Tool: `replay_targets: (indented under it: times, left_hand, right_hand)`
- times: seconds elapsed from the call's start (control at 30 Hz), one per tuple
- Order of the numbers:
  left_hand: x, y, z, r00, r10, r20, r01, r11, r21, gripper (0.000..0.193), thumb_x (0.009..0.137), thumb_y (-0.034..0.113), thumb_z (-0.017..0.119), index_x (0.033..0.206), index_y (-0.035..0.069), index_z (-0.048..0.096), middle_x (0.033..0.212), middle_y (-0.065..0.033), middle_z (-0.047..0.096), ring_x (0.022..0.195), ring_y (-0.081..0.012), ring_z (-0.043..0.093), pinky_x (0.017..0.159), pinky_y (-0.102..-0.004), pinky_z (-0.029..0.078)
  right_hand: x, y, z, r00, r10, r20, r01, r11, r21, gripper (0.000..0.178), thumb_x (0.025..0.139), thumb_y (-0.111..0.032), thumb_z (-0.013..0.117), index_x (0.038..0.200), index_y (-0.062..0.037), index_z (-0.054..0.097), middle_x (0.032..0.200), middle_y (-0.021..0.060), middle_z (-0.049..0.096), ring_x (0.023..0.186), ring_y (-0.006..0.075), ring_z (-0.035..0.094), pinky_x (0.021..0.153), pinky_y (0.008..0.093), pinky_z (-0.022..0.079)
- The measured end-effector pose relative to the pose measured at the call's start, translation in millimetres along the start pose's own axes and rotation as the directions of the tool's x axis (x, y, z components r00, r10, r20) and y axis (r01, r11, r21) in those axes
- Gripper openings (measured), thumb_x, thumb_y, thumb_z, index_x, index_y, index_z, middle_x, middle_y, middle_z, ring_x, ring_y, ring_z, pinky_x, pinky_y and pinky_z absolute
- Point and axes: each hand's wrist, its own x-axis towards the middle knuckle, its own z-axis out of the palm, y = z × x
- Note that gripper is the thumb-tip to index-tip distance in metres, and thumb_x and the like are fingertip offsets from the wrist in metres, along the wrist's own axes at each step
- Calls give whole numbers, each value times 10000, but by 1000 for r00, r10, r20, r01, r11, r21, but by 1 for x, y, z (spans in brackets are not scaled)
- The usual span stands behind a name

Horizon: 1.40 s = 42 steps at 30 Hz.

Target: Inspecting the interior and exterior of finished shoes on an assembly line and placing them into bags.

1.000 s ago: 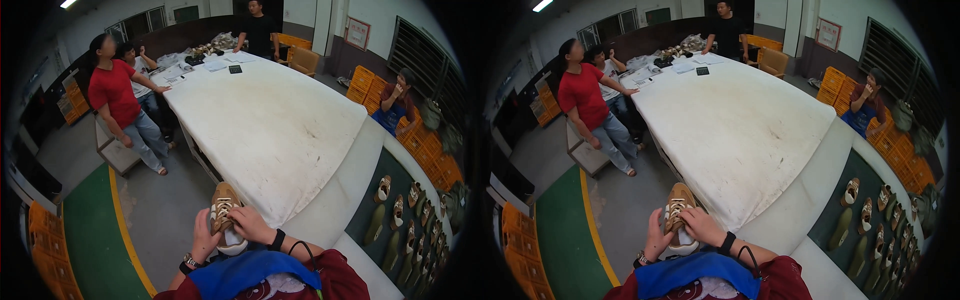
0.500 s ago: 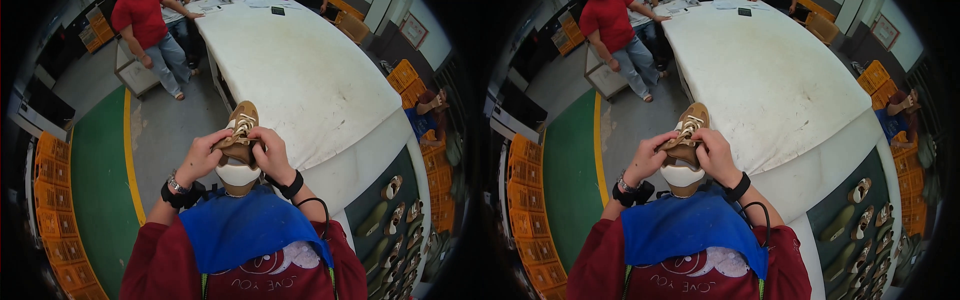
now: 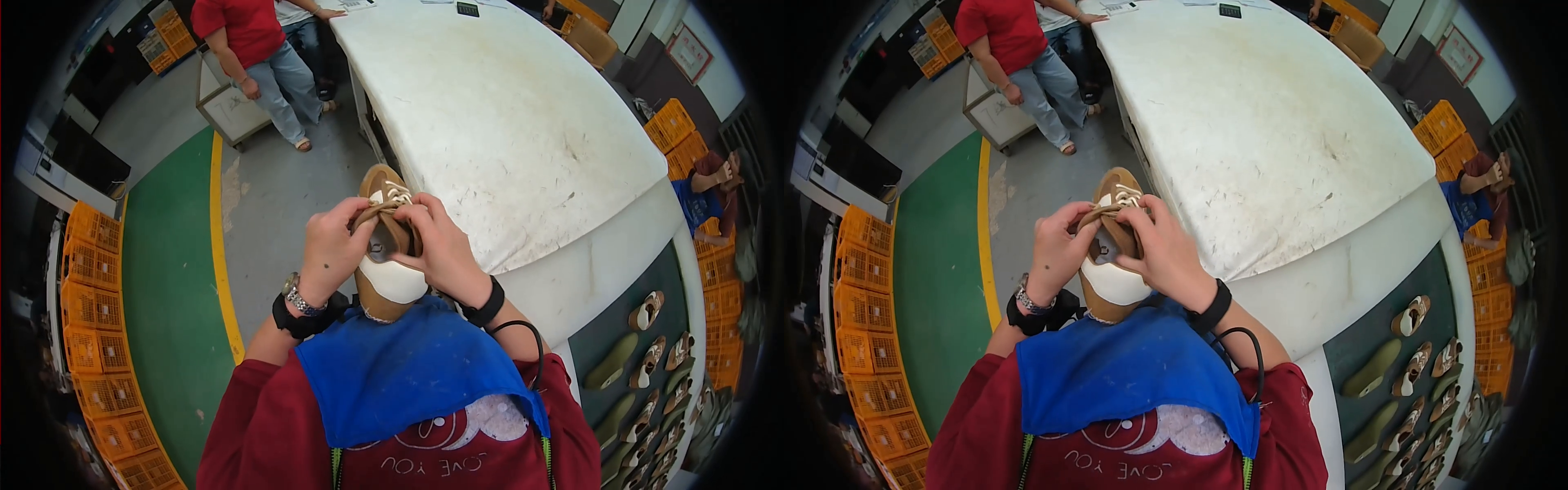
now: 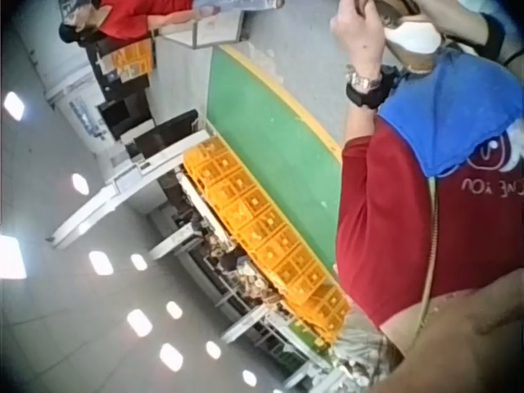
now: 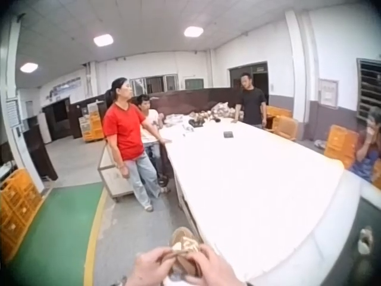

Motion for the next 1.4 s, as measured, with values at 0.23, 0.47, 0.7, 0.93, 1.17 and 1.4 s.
replay_targets:
  times: [0.23, 0.47, 0.7, 0.93, 1.17, 1.4]
  left_hand:
    - [4, 18, -4, 968, 212, 135, -221, 974, 52, 243, 710, 9, 629, 949, 11, 588, 904, -125, 609, 840, -224, 597, 750, -296, 474]
    - [3, 22, -6, 985, -21, 172, 39, 994, -104, 100, 784, 78, 592, 827, -13, 592, 768, -133, 609, 680, -225, 602, 628, -282, 470]
    - [0, 37, -1, 984, -72, 161, 148, 838, -526, 282, 898, 212, 510, 779, -35, 579, 653, 38, 501, 610, -29, 401, 515, -206, 349]
    - [-2, 54, -1, 977, -94, 190, 190, 787, -587, 268, 905, 201, 496, 775, -25, 559, 677, 47, 482, 635, -23, 404, 539, -199, 354]
    - [0, 51, 1, 972, -35, 234, 172, 783, -598, 269, 908, 188, 480, 727, -8, 517, 674, 36, 435, 643, -42, 374, 563, -205, 331]
    - [2, 50, 4, 969, -43, 243, 188, 767, -614, 278, 912, 191, 470, 724, -12, 499, 699, 29, 438, 664, -50, 371, 588, -205, 328]
  right_hand:
    - [12, 15, -4, 989, -19, -148, 52, 973, 225, 187, 675, -21, 552, 862, -25, 548, 836, 120, 578, 684, 264, 572, 611, 310, 460]
    - [9, 1, -26, 986, 143, 80, -163, 915, 370, 122, 778, -52, 575, 890, -5, 584, 707, 80, 599, 591, 123, 556, 539, 246, 437]
    - [2, -16, -39, 990, 133, 40, -132, 811, 570, 136, 803, -73, 601, 903, 18, 588, 741, 59, 608, 684, 81, 556, 613, 213, 443]
    - [-1, -15, -46, 989, 141, 47, -137, 753, 643, 132, 797, -65, 604, 898, 20, 599, 753, 52, 618, 694, 80, 560, 621, 211, 446]
    - [-1, -16, -52, 984, 174, 42, -160, 754, 637, 130, 795, -68, 601, 891, 20, 603, 749, 54, 619, 689, 83, 563, 617, 213, 446]
    - [2, -12, -54, 989, 143, 36, -134, 771, 623, 139, 793, -80, 594, 886, 23, 602, 735, 64, 615, 674, 89, 561, 604, 220, 445]
